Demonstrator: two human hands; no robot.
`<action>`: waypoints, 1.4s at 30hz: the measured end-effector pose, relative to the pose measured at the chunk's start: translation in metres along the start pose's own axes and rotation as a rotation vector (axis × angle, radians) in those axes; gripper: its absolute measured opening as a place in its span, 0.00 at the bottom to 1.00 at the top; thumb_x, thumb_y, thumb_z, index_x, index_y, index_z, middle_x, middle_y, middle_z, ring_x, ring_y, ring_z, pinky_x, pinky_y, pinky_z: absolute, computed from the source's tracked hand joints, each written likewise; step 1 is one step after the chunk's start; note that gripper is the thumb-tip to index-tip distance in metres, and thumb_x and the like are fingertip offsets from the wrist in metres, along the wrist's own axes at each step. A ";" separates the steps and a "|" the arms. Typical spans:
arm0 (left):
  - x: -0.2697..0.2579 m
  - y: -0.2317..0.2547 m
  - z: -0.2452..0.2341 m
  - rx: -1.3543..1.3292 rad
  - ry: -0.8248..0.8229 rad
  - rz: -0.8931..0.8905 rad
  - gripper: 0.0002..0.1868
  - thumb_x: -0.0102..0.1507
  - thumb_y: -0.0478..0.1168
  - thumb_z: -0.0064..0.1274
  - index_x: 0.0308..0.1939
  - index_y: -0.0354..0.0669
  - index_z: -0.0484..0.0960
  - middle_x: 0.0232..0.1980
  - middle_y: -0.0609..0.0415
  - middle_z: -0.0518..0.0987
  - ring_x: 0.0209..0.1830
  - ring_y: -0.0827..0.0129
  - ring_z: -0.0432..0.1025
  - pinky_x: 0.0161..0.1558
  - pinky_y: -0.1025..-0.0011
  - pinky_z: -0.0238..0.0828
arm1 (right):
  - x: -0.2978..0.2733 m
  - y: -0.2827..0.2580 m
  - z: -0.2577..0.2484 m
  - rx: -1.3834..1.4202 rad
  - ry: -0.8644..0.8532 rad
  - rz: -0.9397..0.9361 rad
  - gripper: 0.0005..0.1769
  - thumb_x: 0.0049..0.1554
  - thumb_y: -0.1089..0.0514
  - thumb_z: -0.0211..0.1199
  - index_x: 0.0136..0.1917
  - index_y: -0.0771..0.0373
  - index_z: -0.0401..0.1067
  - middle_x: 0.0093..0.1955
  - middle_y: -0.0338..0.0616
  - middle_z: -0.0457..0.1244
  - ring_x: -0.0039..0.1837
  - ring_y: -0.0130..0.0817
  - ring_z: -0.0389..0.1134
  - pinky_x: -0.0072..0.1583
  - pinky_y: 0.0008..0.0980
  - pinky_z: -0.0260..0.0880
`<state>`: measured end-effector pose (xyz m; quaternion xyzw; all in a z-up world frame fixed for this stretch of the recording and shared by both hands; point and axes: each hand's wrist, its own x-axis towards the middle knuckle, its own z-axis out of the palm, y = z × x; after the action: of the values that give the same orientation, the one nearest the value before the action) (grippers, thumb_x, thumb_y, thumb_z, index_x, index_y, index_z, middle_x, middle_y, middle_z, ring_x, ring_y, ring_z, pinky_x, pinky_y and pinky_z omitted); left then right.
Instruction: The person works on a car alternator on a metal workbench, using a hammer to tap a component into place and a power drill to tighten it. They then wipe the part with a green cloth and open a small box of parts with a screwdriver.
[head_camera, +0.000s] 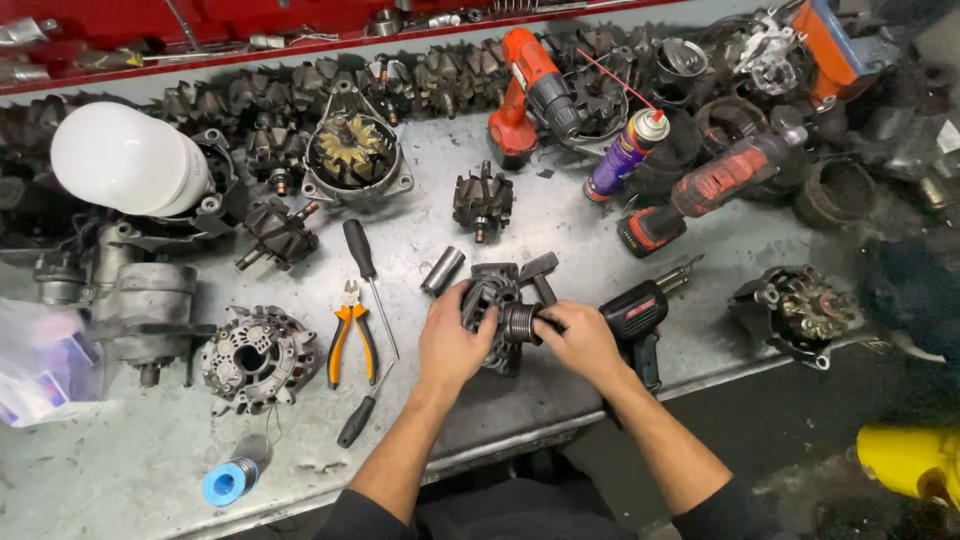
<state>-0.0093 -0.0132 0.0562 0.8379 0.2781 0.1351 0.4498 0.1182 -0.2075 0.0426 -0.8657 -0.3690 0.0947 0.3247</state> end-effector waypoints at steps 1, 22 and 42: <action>0.000 -0.001 0.001 0.005 0.006 0.002 0.33 0.59 0.54 0.61 0.64 0.45 0.76 0.56 0.44 0.81 0.65 0.52 0.72 0.64 0.55 0.70 | -0.001 -0.002 0.001 0.047 0.001 0.049 0.11 0.60 0.49 0.66 0.47 0.55 0.83 0.37 0.37 0.71 0.39 0.37 0.74 0.43 0.29 0.74; 0.001 -0.001 0.000 -0.004 0.003 0.011 0.32 0.59 0.55 0.60 0.64 0.47 0.75 0.55 0.45 0.81 0.64 0.53 0.72 0.64 0.57 0.69 | 0.001 -0.015 -0.014 -0.160 -0.051 -0.118 0.10 0.55 0.51 0.67 0.48 0.54 0.79 0.41 0.40 0.69 0.45 0.44 0.74 0.46 0.39 0.75; 0.002 -0.006 0.007 0.025 0.084 0.068 0.30 0.58 0.52 0.58 0.62 0.47 0.75 0.53 0.46 0.82 0.52 0.53 0.77 0.52 0.63 0.74 | 0.001 -0.017 -0.011 -0.046 0.031 -0.134 0.14 0.48 0.52 0.68 0.47 0.58 0.81 0.41 0.40 0.68 0.40 0.44 0.69 0.45 0.38 0.69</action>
<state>-0.0062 -0.0142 0.0468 0.8462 0.2697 0.1817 0.4222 0.1132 -0.2033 0.0616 -0.8475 -0.4232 0.0508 0.3162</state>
